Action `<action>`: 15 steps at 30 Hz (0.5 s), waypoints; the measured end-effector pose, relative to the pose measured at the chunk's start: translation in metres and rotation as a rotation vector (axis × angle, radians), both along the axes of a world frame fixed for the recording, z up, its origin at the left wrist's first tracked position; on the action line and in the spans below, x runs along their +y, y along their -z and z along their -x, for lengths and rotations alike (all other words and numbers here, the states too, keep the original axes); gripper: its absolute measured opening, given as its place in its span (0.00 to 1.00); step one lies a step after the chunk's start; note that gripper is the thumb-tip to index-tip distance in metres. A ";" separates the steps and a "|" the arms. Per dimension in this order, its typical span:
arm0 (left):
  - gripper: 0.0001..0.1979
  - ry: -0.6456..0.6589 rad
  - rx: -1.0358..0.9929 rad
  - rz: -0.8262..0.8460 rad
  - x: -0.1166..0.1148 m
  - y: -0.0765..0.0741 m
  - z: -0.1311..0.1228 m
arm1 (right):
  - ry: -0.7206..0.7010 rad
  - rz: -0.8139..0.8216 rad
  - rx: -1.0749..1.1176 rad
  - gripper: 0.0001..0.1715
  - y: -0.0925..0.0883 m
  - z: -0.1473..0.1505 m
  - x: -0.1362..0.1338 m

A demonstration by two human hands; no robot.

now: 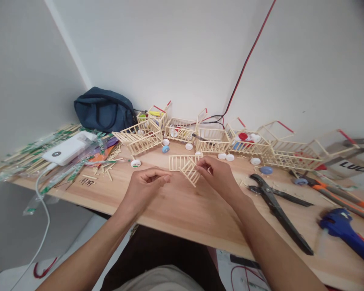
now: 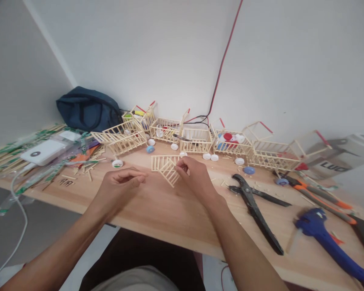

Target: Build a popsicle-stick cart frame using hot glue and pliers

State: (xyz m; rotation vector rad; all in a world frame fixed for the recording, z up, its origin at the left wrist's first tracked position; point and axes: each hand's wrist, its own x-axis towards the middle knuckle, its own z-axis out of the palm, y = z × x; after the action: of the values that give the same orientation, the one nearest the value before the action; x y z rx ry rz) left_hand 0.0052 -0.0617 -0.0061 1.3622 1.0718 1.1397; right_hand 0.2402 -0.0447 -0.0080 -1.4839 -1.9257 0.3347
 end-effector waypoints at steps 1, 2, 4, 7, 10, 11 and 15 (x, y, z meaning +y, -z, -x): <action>0.07 -0.013 -0.028 0.054 0.002 0.002 0.000 | 0.001 0.000 0.001 0.04 0.000 0.000 0.000; 0.08 -0.026 -0.053 0.093 0.003 0.005 0.001 | 0.001 -0.002 0.000 0.04 -0.001 0.000 0.000; 0.10 -0.042 -0.084 0.143 0.005 0.009 0.002 | 0.003 -0.003 -0.002 0.04 -0.001 0.001 0.000; 0.11 -0.038 -0.099 0.178 0.005 0.012 0.002 | 0.008 0.003 -0.008 0.04 0.000 0.000 0.000; 0.12 -0.037 -0.089 0.177 0.004 0.011 0.002 | 0.014 0.006 -0.010 0.04 0.000 0.000 0.001; 0.12 -0.043 -0.083 0.171 0.004 0.010 0.001 | 0.013 0.003 -0.009 0.04 0.000 0.000 0.001; 0.12 -0.063 -0.055 0.127 0.004 0.007 0.001 | 0.003 0.000 -0.001 0.04 -0.001 0.000 0.000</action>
State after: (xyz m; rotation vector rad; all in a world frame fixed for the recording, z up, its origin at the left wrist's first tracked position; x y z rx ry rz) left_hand 0.0044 -0.0573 -0.0136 1.1990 1.1349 1.1285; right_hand 0.2400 -0.0444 -0.0070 -1.4874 -1.9242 0.3324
